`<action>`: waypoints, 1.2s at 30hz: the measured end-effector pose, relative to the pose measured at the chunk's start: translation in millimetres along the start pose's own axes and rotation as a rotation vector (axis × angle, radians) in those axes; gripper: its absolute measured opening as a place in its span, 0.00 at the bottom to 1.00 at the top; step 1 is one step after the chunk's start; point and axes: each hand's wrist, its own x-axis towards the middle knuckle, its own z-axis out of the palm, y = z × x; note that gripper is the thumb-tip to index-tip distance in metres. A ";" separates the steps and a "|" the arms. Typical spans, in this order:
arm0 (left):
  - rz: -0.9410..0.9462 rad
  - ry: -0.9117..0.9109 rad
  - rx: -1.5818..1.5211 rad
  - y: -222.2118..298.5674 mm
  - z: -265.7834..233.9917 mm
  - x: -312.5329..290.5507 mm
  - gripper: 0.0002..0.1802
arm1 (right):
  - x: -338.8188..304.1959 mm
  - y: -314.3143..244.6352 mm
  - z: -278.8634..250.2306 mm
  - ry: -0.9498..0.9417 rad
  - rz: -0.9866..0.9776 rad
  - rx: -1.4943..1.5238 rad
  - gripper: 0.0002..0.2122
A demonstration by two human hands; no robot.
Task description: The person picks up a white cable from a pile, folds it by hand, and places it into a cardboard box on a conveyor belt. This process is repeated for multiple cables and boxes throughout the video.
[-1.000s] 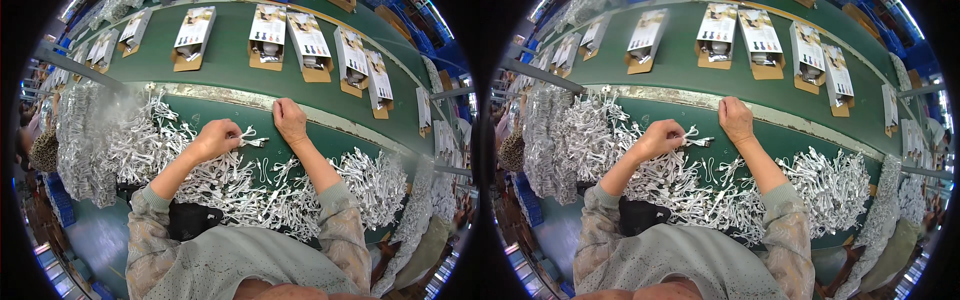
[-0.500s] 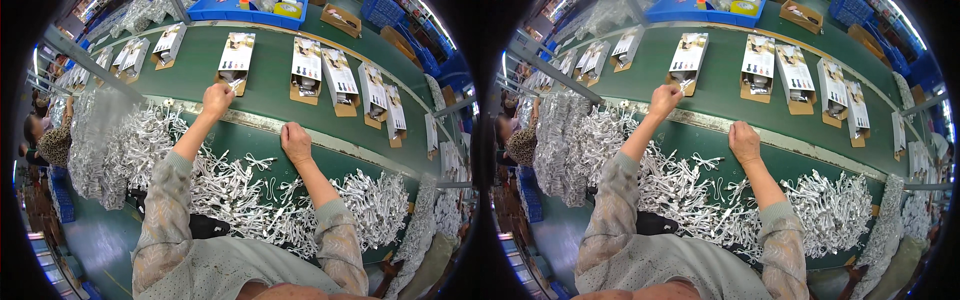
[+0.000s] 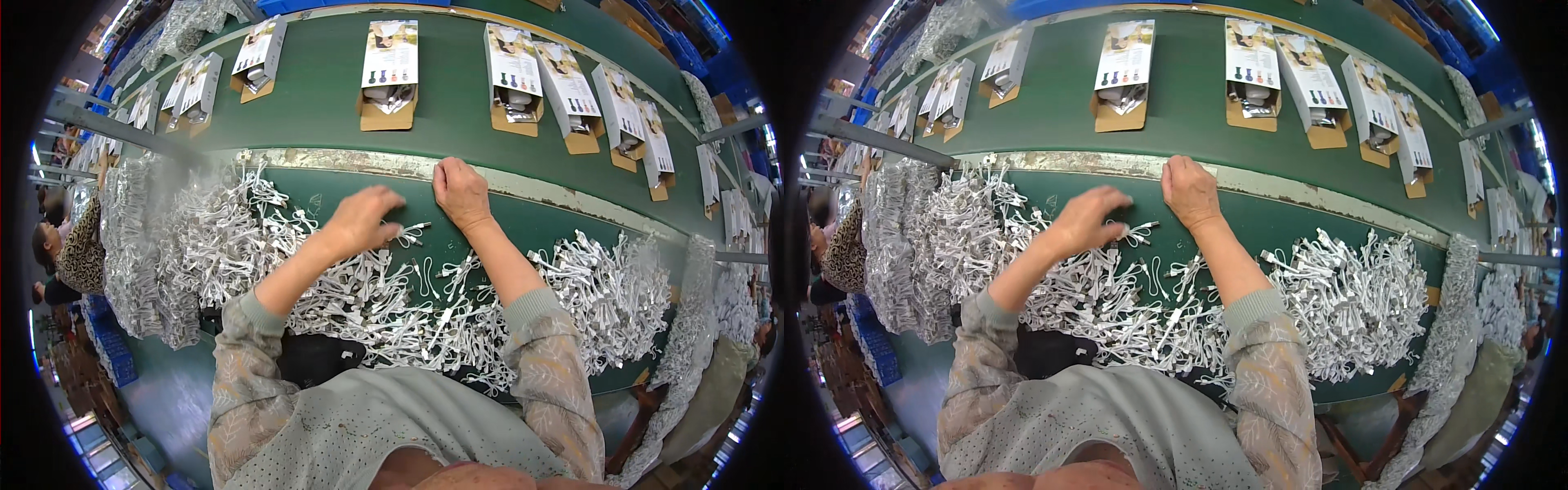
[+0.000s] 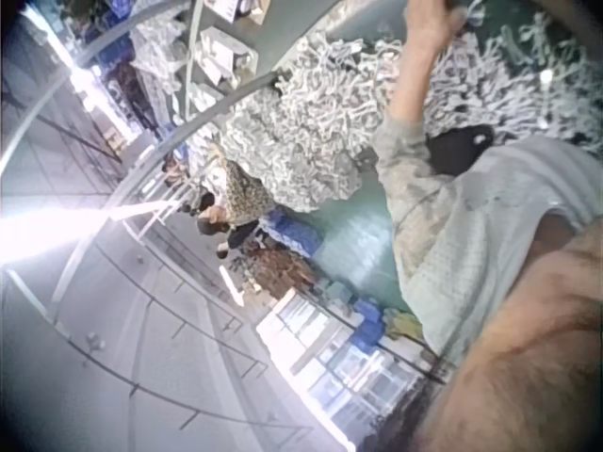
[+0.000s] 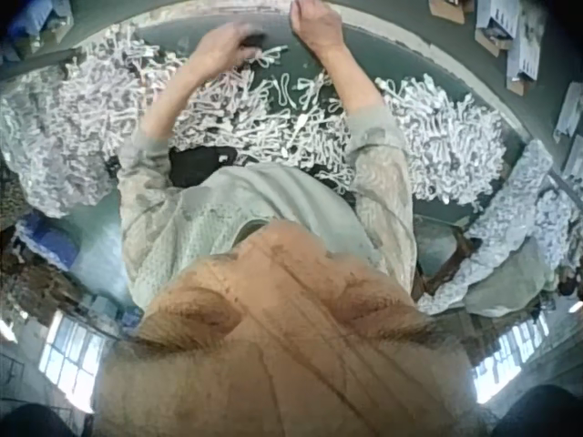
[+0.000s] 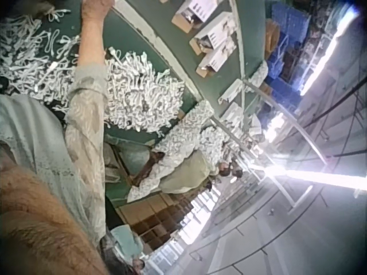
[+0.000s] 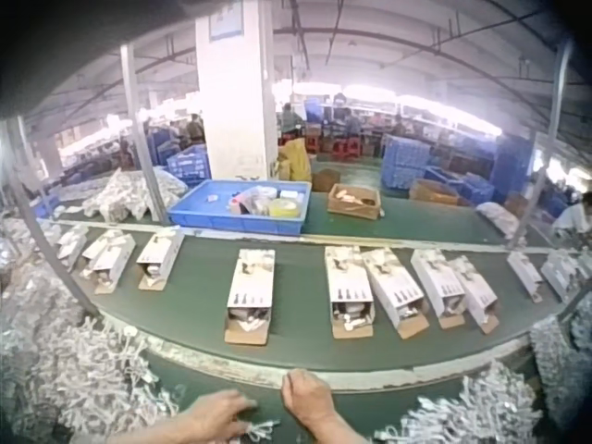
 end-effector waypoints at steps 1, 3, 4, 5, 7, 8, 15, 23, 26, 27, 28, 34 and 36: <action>-0.009 -0.003 0.028 1.8 8.5 -6.8 0.18 | -0.8 2.3 0.5 0.000 0.005 -0.007 0.06; -0.023 0.003 0.065 -2.4 15.5 -13.9 0.16 | -1.8 1.5 2.0 0.004 0.003 -0.006 0.06; -0.072 -0.028 0.010 -5.7 14.9 -16.2 0.12 | -1.2 1.5 2.2 0.006 0.001 -0.009 0.06; -0.122 -0.060 -0.045 -8.2 13.0 -19.0 0.09 | -1.4 0.8 2.7 0.009 -0.002 -0.007 0.06; -0.153 0.022 -0.162 -12.3 5.3 -23.5 0.08 | -1.3 -0.4 3.0 0.001 0.009 -0.004 0.06; -0.201 0.029 -0.255 -13.4 -1.4 -25.0 0.08 | -1.7 -0.3 3.1 0.003 0.003 -0.002 0.06; -0.329 0.358 -0.420 -73.1 -47.3 -8.9 0.08 | 0.1 -1.1 1.1 -0.008 -0.017 -0.003 0.05; -0.547 0.705 -0.104 -182.7 -89.8 77.0 0.11 | -1.6 -0.4 -1.7 -0.023 -0.008 0.006 0.04; -0.677 0.707 0.007 -209.9 -96.5 107.1 0.10 | -0.6 -5.6 -0.3 -0.038 -0.006 0.017 0.03; -0.768 0.714 0.043 -215.3 -98.2 116.1 0.10 | -0.1 -6.6 -0.5 -0.046 -0.002 0.027 0.03; -0.801 0.715 -0.003 -221.2 -100.3 121.9 0.10 | 0.5 -8.7 0.5 -0.042 -0.009 0.034 0.03; -0.415 0.745 -0.115 -175.3 -70.9 142.3 0.21 | -1.1 0.3 -0.1 -0.015 -0.003 0.018 0.04; -0.233 0.565 -0.058 -151.8 -57.5 123.5 0.19 | 0.8 -0.4 -0.2 -0.009 -0.016 0.014 0.04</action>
